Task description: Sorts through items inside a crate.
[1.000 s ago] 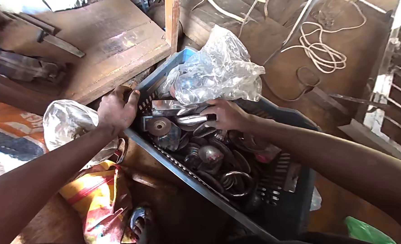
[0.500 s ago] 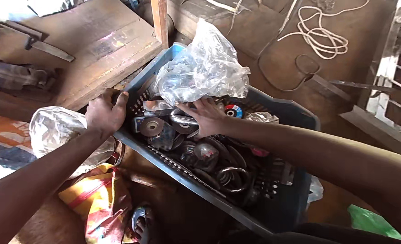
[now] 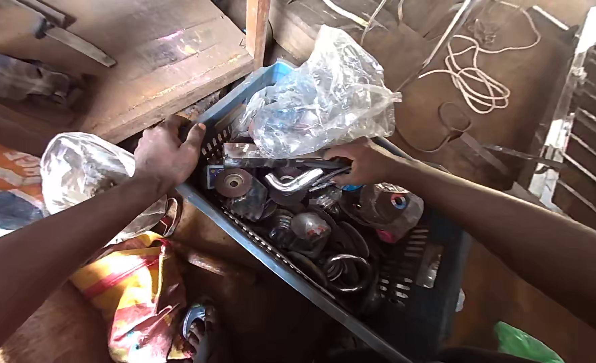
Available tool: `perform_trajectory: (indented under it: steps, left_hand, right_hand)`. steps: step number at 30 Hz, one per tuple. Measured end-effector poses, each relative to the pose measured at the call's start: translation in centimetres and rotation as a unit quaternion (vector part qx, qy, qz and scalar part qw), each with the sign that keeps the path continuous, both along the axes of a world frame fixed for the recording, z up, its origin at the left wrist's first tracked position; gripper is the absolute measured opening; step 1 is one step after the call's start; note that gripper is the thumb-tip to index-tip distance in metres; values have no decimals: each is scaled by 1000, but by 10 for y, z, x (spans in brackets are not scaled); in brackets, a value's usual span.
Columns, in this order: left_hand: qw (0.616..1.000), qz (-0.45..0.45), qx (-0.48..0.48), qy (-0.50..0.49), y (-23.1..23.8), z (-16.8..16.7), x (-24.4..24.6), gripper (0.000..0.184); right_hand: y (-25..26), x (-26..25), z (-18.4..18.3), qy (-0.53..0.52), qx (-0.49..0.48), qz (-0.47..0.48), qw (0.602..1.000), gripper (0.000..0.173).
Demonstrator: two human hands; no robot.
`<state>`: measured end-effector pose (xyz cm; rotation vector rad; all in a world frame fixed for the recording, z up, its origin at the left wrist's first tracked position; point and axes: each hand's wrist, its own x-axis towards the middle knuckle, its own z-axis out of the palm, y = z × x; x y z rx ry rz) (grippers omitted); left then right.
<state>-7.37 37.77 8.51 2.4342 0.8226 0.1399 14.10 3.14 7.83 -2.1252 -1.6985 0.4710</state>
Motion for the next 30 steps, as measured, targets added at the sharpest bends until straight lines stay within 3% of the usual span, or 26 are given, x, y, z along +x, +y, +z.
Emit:
perform_trajectory:
  steps: [6,10,12,14,16,18,20,23,26,30]
  left_hand:
    - [1000,-3,-8,-5,3,-4,0,56]
    - [1000,-1,-5,-10,3,-5,0,55]
    - [1000,-3,-5,-12,4,-5,0,55]
    - [1000,-7,-9,-13,5,-4,0,56]
    - [1000,-4,-7,-9,5,-5,1,56]
    - [1000,-2,-5,-1,5,-4,1,56]
    - [1000,2,-6,7,4,-2,1,55]
    - [1000,3,-6,10,1,1,1,54]
    - [1000,7,-7,16,0,3,2,53]
    - [1000,6,-7,22,-1,3,2,53]
  right_hand:
    - [-14,8,30,-69,-158,-14,985,32]
    - [16,-7,69,-118,-416,-36,901,32]
    - [41,-27,83,-119,-454,-40,882,40]
    - [61,-52,71,-142,-389,-46,909,51]
    - [73,-75,28,-172,-257,-33,950,58]
    - [85,-93,-15,-210,-211,-16,954,74]
    - [92,-105,-36,-260,-235,-31,936,87]
    - [80,-98,-49,-332,-179,-37,926,85]
    - [65,-81,-58,-328,-75,-57,940,98]
    - [70,-72,-42,-240,-123,-117,956,114]
